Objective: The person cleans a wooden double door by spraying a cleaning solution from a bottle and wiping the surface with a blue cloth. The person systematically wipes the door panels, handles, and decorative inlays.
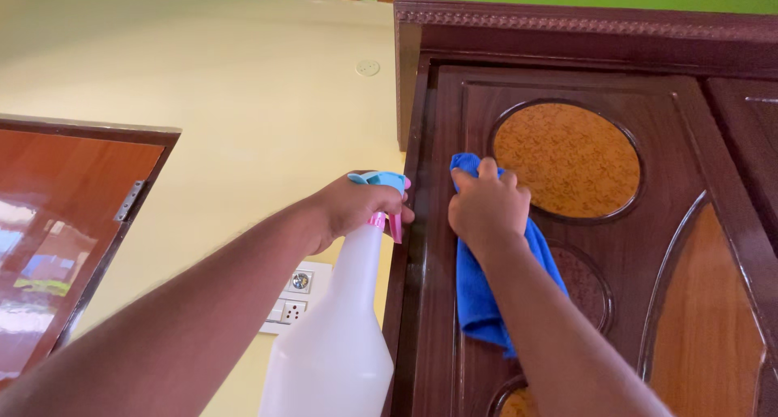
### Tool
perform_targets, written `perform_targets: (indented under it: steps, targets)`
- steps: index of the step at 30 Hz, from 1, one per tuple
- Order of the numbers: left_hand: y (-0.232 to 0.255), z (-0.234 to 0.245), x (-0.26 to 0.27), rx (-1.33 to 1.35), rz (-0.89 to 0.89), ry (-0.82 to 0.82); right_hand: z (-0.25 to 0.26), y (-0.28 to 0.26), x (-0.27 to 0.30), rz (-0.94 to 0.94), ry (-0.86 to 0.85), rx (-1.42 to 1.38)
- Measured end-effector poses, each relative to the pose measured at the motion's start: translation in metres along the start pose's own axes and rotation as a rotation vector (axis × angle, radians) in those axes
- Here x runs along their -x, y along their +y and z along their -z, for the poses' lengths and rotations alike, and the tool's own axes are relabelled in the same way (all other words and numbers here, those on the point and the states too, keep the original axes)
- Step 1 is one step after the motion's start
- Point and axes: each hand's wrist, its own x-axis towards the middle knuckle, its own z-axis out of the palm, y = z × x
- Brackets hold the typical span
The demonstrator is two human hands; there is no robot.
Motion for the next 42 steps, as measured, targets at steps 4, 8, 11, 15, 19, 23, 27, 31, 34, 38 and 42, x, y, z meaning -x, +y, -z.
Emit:
perform_targets:
  steps: [4,8,11,15,19,23,27,31,34,38,42]
  targets:
    - [0.0,0.004,0.003,-0.027,0.004,0.019,0.005,-0.018,0.058,0.006,0.048,-0.009]
    - [0.001,0.003,0.006,-0.014,0.012,0.023,0.014,-0.028,0.117,0.148,0.123,-0.043]
    - [0.001,0.004,0.008,-0.003,0.002,0.011,0.016,-0.031,0.141,0.223,0.149,-0.081]
    - [0.002,0.006,0.007,0.04,-0.018,-0.002,0.009,-0.022,0.128,0.26,0.236,-0.178]
    - [0.0,0.006,0.006,-0.011,-0.007,-0.003,-0.004,-0.01,0.074,0.228,0.24,-0.16]
    - [-0.002,0.012,0.009,0.002,0.021,0.006,-0.018,-0.007,0.011,0.101,0.198,-0.055]
    - [0.0,0.02,0.007,0.014,0.009,-0.013,-0.03,-0.017,-0.024,0.007,0.241,-0.021]
    - [0.004,0.026,0.004,0.001,0.015,0.003,-0.036,-0.032,-0.021,0.153,0.257,-0.105]
    - [0.005,0.026,0.005,-0.004,0.004,0.011,-0.036,-0.046,-0.001,0.193,0.224,-0.174]
    - [0.012,0.023,0.007,-0.035,0.005,0.055,-0.025,-0.05,0.039,0.205,0.267,-0.162]
    - [0.02,0.014,0.005,-0.016,0.007,0.084,-0.014,-0.048,0.081,0.246,0.264,-0.161]
